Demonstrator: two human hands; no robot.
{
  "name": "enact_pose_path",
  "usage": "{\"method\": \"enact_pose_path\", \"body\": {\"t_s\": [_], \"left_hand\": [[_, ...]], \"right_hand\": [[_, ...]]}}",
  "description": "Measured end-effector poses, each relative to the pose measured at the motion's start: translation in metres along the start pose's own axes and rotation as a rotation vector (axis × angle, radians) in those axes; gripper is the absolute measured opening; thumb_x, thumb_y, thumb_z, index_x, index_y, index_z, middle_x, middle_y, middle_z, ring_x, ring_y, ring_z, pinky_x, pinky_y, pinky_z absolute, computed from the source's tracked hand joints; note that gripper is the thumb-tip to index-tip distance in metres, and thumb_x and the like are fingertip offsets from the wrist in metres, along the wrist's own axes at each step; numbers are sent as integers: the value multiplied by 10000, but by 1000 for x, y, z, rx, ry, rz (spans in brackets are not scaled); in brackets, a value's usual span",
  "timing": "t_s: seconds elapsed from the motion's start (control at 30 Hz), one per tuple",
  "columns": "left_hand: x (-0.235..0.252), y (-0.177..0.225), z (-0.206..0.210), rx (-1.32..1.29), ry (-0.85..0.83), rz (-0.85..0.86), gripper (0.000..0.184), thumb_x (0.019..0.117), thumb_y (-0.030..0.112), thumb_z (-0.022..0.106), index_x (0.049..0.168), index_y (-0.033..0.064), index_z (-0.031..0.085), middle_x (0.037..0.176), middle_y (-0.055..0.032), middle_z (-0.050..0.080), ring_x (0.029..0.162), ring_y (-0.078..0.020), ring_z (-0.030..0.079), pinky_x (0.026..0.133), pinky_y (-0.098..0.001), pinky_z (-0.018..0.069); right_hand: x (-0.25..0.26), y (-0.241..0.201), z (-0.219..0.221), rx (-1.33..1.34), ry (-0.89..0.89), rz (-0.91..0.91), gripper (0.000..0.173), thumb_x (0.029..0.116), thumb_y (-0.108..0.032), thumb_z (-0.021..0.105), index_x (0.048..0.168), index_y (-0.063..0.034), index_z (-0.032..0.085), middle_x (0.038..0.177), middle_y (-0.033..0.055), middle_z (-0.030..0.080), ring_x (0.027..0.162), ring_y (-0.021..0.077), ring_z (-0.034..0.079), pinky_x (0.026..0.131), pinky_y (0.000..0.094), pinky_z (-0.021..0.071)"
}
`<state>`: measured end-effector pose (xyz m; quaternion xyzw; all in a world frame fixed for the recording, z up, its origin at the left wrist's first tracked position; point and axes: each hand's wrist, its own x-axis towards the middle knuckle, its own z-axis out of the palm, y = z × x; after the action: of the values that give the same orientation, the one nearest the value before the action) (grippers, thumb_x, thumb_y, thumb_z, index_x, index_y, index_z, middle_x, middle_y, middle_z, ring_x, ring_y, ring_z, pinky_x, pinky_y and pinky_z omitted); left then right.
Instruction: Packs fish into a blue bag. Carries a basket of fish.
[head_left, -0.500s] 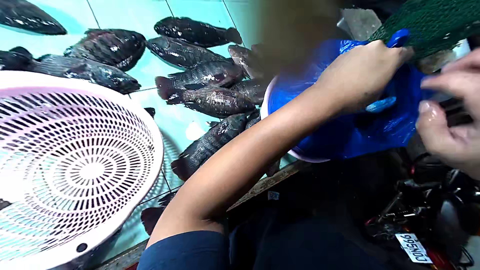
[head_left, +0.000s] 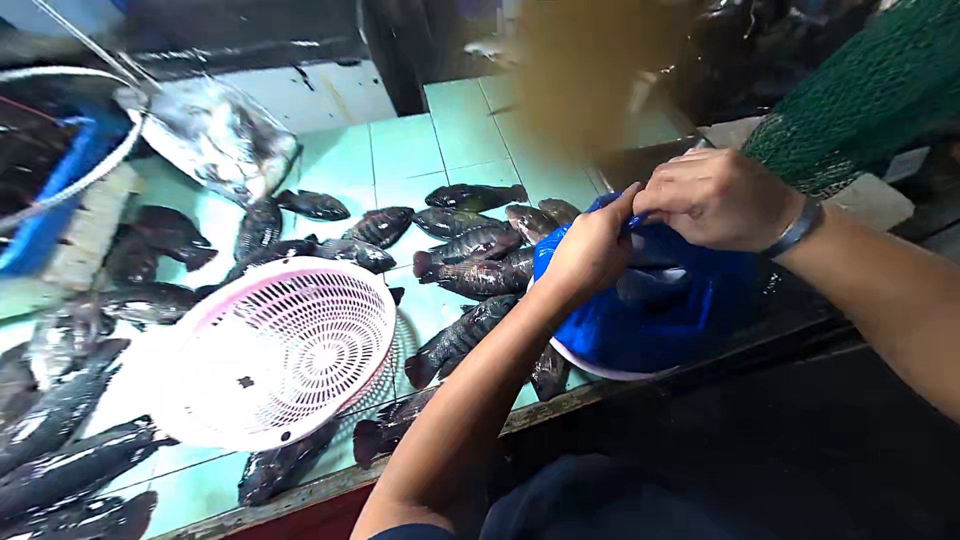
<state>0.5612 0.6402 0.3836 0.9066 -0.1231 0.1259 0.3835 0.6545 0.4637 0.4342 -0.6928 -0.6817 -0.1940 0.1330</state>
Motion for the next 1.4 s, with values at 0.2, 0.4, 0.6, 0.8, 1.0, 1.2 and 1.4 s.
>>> {"method": "enact_pose_path", "body": {"t_s": [0.2, 0.4, 0.6, 0.8, 1.0, 1.2, 1.4], "left_hand": [[-9, -1, 31, 552, 251, -155, 424, 948, 130, 602, 1364, 190, 662, 956, -97, 752, 1012, -334, 683, 813, -539, 515], [-15, -29, 44, 684, 344, 136, 295, 972, 184, 640, 1245, 130, 741, 956, -79, 771, 989, -318, 703, 799, -523, 506], [-12, -45, 34, 626, 288, 467, 201, 972, 141, 642, 1122, 117, 773, 945, -82, 762, 960, -306, 701, 800, -484, 523], [9, -3, -27, 78, -336, -31, 227, 1027, 239, 590, 973, 99, 760, 932, -33, 730, 935, -159, 674, 868, -447, 529], [18, 2, -36, -394, -445, -312, 375, 1089, 193, 368, 907, 103, 683, 847, 27, 662, 824, -55, 631, 765, -275, 539], [32, -29, -55, -154, -628, 149, 296, 1087, 124, 441, 1158, 55, 721, 1060, -21, 719, 979, -46, 662, 925, -278, 547], [34, -42, -49, 185, -384, 510, 260, 1027, 62, 506, 1051, 60, 764, 969, -88, 748, 996, -239, 688, 952, -432, 522]], "right_hand": [[-4, 24, 35, 404, -48, 373, 117, 995, -53, 588, 1026, -27, 697, 962, 102, 714, 888, 189, 689, 837, 400, 567], [7, 34, 37, 475, -441, 625, 147, 1040, -92, 557, 1077, -19, 678, 958, 139, 678, 909, 262, 650, 842, 500, 511], [12, 32, 40, 390, -553, 666, 130, 999, -101, 635, 1076, -40, 719, 945, 148, 699, 912, 303, 663, 839, 552, 516], [-24, -7, 12, 429, 230, 591, 220, 977, -204, 670, 1100, -22, 680, 930, 108, 679, 827, 198, 661, 801, 413, 572], [-26, -74, 26, -238, 30, 311, 402, 895, -446, 699, 1081, -89, 701, 846, 119, 637, 795, 346, 637, 647, 504, 501], [-10, -65, 36, -457, -102, 235, 157, 974, 11, 487, 916, 6, 633, 734, 172, 584, 667, 362, 614, 562, 463, 453], [2, -70, 28, -425, -283, 396, 109, 948, -23, 533, 939, 47, 616, 792, 229, 611, 758, 438, 651, 624, 561, 493]]}}
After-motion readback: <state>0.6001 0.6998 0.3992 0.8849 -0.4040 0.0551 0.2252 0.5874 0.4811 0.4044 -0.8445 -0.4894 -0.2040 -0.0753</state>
